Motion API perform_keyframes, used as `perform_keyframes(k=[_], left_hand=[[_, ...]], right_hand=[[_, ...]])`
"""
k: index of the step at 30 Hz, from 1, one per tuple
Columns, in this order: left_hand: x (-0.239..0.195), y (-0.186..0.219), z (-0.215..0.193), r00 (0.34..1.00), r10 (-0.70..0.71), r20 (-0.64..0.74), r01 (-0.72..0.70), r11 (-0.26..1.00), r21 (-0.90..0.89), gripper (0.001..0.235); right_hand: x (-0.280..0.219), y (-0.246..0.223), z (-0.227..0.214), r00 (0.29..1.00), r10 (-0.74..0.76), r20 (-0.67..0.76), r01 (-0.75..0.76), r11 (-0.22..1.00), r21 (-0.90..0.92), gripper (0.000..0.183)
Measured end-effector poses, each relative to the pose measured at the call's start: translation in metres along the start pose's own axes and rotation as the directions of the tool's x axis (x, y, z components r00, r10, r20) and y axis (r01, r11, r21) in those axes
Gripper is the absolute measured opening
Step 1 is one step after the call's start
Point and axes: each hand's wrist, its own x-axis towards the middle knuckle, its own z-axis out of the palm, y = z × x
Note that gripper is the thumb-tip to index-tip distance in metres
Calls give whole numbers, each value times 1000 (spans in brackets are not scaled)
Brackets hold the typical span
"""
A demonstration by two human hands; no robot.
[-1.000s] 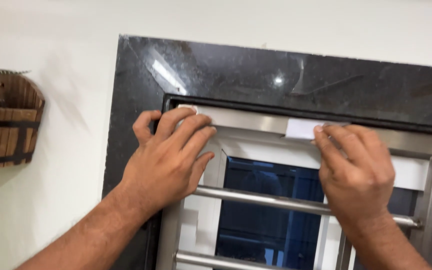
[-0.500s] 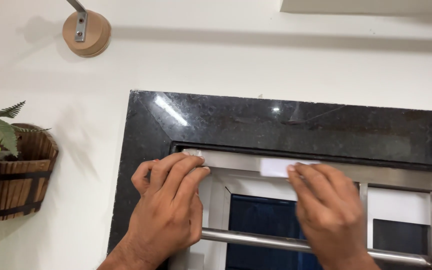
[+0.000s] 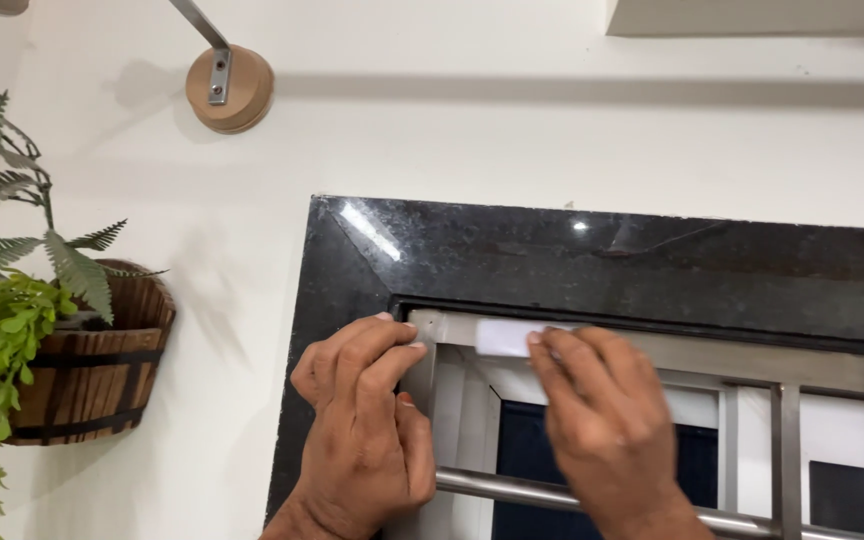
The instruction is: The person uses a white cloth to wipe the black marble window frame and the adjacent white wall. They clean the top horizontal section, the vertical side, and the area around the metal window grille, moving the cloth back and forth to remove dust or smudges.
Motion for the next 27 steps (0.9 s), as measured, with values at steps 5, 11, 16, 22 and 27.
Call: perform_keyframes(k=[5,11,16,22,27], left_hand=[[-1,-2,-1,997,-63,-42,63,998,-6,62],[-3,-3,-1,996,-89,-29,88,996,-19,61],[-4,-4,-1,993,-108,-39,107,993,-44,61],[-3,-3,0,994,-104,-43,103,994,-35,60],[-1,-2,-3,994,-102,-47,101,995,-25,60]], right_hand=[[12,-23,17,1000,-21,-6,21,999,48,28],[3,-13,11,1000,21,21,-21,1000,10,30],[7,-27,17,997,80,11,-80,996,45,33],[8,-28,16,995,96,35,-98,992,77,39],[8,-27,8,979,202,9,-202,974,105,35]])
